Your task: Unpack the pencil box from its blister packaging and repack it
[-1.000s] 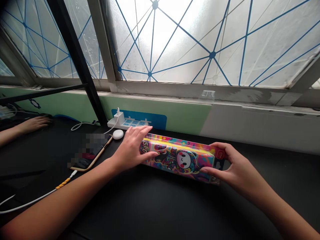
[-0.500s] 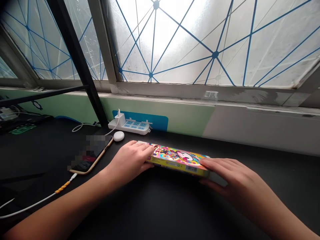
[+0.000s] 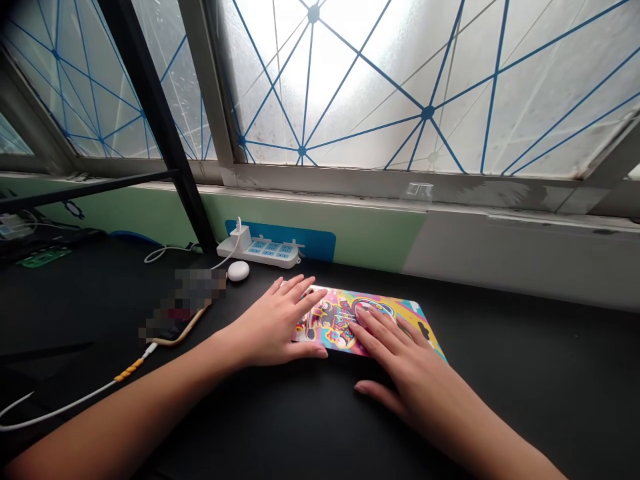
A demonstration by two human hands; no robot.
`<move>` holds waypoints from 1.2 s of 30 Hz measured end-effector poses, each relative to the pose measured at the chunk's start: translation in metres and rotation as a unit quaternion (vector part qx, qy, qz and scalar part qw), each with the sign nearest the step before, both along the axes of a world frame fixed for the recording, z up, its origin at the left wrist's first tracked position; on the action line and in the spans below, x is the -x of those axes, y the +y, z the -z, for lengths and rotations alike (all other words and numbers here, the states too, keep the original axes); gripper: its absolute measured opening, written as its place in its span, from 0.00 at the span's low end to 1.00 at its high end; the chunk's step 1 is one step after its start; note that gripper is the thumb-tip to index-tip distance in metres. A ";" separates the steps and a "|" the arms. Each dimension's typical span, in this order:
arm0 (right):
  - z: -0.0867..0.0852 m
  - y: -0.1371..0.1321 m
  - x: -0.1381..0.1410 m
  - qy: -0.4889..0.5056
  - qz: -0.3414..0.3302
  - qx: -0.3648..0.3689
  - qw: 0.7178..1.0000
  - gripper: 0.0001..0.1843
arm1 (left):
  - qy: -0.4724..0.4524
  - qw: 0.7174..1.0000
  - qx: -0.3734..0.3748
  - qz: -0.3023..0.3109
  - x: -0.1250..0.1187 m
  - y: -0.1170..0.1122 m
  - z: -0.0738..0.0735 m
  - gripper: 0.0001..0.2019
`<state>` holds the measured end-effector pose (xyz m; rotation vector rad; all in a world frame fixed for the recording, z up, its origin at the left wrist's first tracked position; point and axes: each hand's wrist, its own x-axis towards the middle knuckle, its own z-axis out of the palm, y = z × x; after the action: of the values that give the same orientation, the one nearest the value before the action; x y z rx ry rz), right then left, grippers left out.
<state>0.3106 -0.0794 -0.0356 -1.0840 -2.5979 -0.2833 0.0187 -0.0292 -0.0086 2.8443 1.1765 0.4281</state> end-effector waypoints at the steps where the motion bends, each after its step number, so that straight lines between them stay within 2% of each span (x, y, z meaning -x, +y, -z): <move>1: 0.000 0.000 0.000 -0.005 -0.002 0.008 1.000 0.44 | 0.003 1.000 0.016 -0.008 0.001 0.002 0.002 0.49; 4: -0.003 0.005 -0.010 -0.012 0.008 0.058 0.998 0.40 | 0.005 0.999 0.049 -0.017 0.003 0.006 0.004 0.53; 10: -0.025 0.014 -0.056 -0.007 0.042 0.184 0.982 0.24 | 0.006 0.998 0.065 -0.018 0.005 0.006 0.002 0.52; 12: -0.027 0.014 -0.066 0.008 0.064 0.171 0.983 0.20 | 0.014 0.997 0.067 -0.018 0.005 0.005 0.001 0.51; 15: -0.023 0.012 -0.061 0.027 0.088 0.087 0.992 0.22 | 0.027 0.997 0.064 -0.019 0.004 0.004 0.002 0.50; 18: -0.017 0.007 -0.029 0.032 0.065 0.019 0.997 0.32 | 0.033 0.997 0.061 -0.016 0.003 0.002 0.001 0.51; 21: -0.013 0.000 0.011 0.012 0.027 0.015 0.999 0.42 | 0.044 0.997 0.068 -0.017 0.003 0.001 0.000 0.50; 24: -0.011 -0.003 0.033 -0.006 0.006 0.030 1.000 0.43 | 0.048 0.996 0.070 -0.021 0.002 0.002 0.000 0.49; 27: -0.014 -0.003 0.020 -0.011 0.025 0.043 0.999 0.35 | 0.047 0.996 0.066 -0.022 0.001 0.002 0.000 0.48; 31: -0.025 0.002 -0.023 0.005 0.072 0.058 0.996 0.22 | 0.056 0.996 0.069 -0.024 0.002 0.002 -0.001 0.48; 34: -0.027 0.004 -0.041 0.022 0.097 0.063 0.993 0.21 | 0.062 0.996 0.067 -0.024 0.002 0.002 0.000 0.49; 36: -0.023 0.003 -0.039 0.031 0.107 0.056 0.992 0.26 | 0.065 0.996 0.062 -0.023 0.002 0.002 0.001 0.49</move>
<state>0.3498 -0.0761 -0.0128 -1.3916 -2.4690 -0.1512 0.0168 -0.0267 -0.0093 2.7789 1.2433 0.1663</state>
